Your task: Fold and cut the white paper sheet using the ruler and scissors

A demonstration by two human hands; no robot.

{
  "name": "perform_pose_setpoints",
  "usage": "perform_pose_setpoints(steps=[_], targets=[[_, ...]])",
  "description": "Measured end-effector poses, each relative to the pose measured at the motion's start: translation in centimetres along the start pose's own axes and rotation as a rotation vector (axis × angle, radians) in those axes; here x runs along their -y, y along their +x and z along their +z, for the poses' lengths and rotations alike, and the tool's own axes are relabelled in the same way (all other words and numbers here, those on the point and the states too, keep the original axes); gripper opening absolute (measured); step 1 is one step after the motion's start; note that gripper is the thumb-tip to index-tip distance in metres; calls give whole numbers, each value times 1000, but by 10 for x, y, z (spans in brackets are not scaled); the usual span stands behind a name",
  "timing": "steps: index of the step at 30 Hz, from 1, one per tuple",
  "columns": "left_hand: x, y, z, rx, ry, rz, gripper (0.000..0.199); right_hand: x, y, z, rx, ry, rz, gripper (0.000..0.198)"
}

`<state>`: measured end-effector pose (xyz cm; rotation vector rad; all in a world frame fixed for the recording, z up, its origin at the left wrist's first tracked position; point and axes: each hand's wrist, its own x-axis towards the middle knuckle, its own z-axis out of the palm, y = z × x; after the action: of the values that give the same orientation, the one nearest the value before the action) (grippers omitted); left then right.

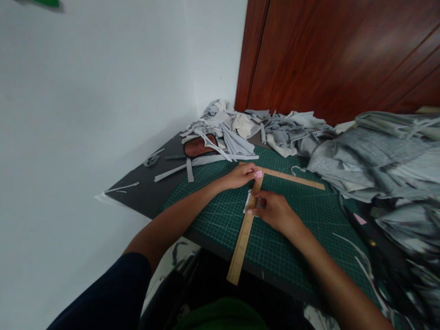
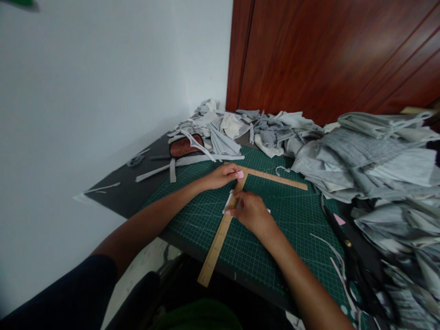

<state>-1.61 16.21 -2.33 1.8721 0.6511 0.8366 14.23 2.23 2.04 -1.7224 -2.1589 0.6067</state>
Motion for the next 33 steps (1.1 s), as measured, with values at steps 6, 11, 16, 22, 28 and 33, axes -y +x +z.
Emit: perform_pose_setpoints(steps=[6,11,16,22,28,33], targets=[[0,0,0,0,-7,-6,16,1,0,-1,-11,-10,1,33],[-5,-1,-1,2,-1,-17,19,2,-1,0,-7,-26,-11,32],[-9,-3,-2,10,-25,-24,22,5,0,-1,20,-53,-19,25],[-8,-4,-1,-23,-71,-16,24,11,4,-2,55,-66,17,16],[-5,0,0,-47,-110,-12,25,20,5,-3,96,-146,46,21],[-5,2,-3,-190,-128,-5,21,37,2,-7,48,-300,93,22]])
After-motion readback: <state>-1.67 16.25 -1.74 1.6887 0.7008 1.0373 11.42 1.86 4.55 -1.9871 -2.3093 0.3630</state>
